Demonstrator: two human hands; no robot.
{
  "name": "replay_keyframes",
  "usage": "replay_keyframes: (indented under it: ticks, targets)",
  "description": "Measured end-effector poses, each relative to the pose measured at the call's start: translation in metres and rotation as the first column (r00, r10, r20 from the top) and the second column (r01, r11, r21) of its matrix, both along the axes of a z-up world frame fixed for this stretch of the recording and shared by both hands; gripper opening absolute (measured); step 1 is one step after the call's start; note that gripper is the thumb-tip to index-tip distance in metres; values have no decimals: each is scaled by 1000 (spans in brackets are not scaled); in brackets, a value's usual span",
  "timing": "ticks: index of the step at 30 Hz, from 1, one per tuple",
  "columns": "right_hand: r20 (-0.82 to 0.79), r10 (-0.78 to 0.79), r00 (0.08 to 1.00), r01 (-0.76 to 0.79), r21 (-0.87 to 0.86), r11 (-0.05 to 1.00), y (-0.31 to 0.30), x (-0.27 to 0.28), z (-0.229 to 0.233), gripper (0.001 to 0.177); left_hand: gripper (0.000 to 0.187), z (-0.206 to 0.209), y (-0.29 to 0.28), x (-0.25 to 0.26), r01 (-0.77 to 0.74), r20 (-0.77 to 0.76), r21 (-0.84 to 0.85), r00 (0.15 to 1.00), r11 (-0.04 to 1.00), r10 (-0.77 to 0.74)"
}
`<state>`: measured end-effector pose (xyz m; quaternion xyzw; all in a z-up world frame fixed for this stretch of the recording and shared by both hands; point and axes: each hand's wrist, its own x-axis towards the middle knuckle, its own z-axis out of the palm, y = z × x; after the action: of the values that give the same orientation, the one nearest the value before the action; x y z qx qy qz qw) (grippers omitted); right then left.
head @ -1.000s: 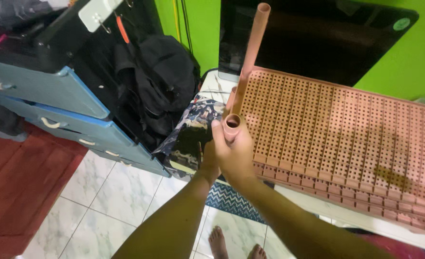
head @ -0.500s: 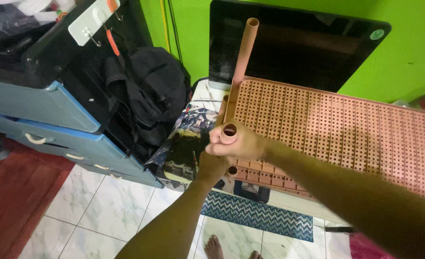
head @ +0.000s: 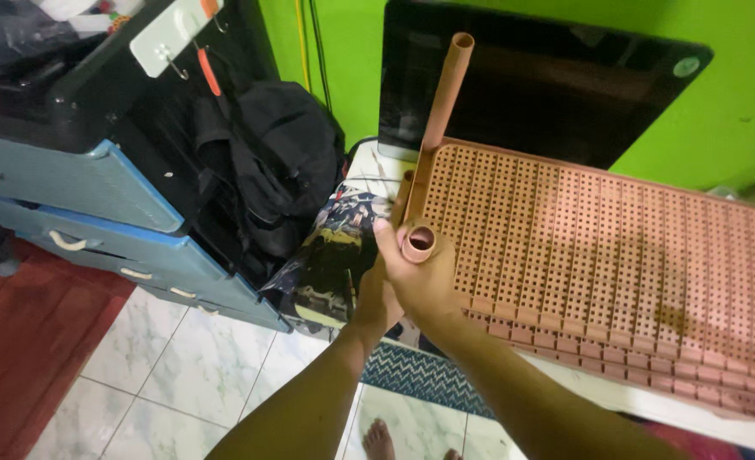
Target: The person assembles a plastic stool by inserting cylindrical legs into the perforated seat base. They handle the legs and seat, aligning and pushing the legs into place one by one.
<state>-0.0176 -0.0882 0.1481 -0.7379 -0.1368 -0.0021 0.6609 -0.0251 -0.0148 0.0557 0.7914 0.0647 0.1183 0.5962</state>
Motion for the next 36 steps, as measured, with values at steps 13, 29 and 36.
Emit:
replay_keyframes:
  ticks: [13, 29, 36]
  targets:
    - [-168, 789, 591, -792, -304, 529, -37, 60, 37, 35, 32, -28, 1, 9, -68, 19, 165, 998, 984, 66]
    - [-15, -70, 997, 71, 88, 994, 3, 3, -5, 39, 54, 6, -2, 1, -51, -268, 113, 960, 992, 80]
    - [102, 486, 868, -470, -147, 870, -30, 38, -5, 38, 43, -21, -1, 5, -59, -98, 208, 992, 976, 81]
